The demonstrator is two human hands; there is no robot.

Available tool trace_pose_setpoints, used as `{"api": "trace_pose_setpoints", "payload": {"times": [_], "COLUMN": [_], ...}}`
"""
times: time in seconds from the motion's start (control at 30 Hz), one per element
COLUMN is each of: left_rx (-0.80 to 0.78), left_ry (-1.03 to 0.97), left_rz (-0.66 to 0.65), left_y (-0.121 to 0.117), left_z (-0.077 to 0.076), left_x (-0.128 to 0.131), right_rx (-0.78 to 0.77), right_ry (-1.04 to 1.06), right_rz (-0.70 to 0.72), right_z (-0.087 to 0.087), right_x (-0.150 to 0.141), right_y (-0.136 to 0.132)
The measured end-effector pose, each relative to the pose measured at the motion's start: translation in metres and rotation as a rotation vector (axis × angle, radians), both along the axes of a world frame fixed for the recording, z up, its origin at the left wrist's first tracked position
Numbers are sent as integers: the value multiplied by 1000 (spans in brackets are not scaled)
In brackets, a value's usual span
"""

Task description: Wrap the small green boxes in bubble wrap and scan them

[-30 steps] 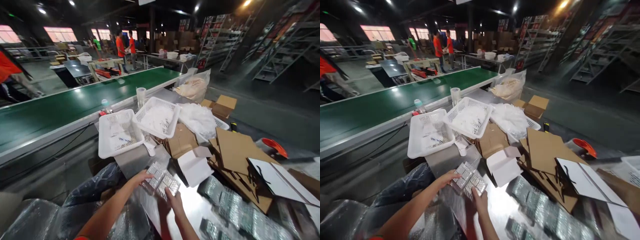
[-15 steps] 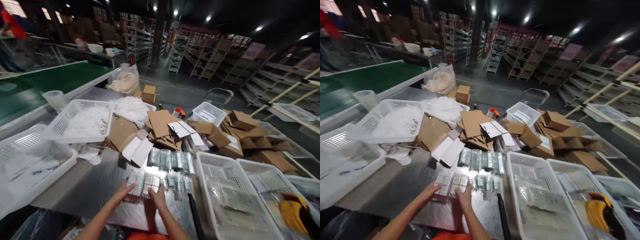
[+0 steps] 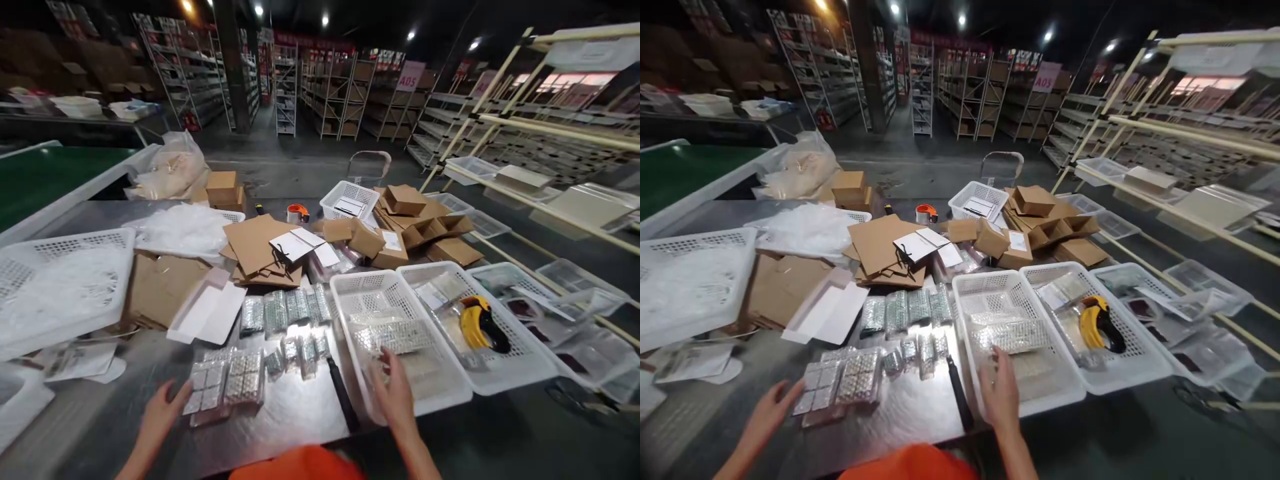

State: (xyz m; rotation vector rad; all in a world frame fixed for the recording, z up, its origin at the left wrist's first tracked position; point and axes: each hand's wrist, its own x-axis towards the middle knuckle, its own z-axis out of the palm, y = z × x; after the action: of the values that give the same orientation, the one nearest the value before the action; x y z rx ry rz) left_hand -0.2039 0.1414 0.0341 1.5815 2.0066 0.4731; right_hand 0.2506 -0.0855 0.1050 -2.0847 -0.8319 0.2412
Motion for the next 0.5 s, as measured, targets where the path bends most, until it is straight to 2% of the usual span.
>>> {"api": "trace_pose_setpoints", "payload": {"times": [0.1, 0.2, 0.27, 0.33, 0.4, 0.5], "left_rx": [194, 300, 290, 270, 239, 102], "left_ry": [68, 136, 179, 231, 288, 362], "left_rz": [-47, -79, -96, -115, -136, -155], "left_y": [-4, -17, -29, -43, -58, -79], "left_z": [12, 24, 33, 45, 58, 76], "left_x": [15, 57, 96, 134, 164, 189], "right_rx": [-130, -417, -608, -724, -747, -655], "right_ry": [-479, -697, -707, -637, -559, -549], "right_rz": [115, 339, 499, 674, 811, 861], "right_z": [12, 21, 25, 24, 16, -10], "right_x": [81, 135, 155, 165, 171, 185], "right_y": [-23, -15, 1, 16, 25, 25]}}
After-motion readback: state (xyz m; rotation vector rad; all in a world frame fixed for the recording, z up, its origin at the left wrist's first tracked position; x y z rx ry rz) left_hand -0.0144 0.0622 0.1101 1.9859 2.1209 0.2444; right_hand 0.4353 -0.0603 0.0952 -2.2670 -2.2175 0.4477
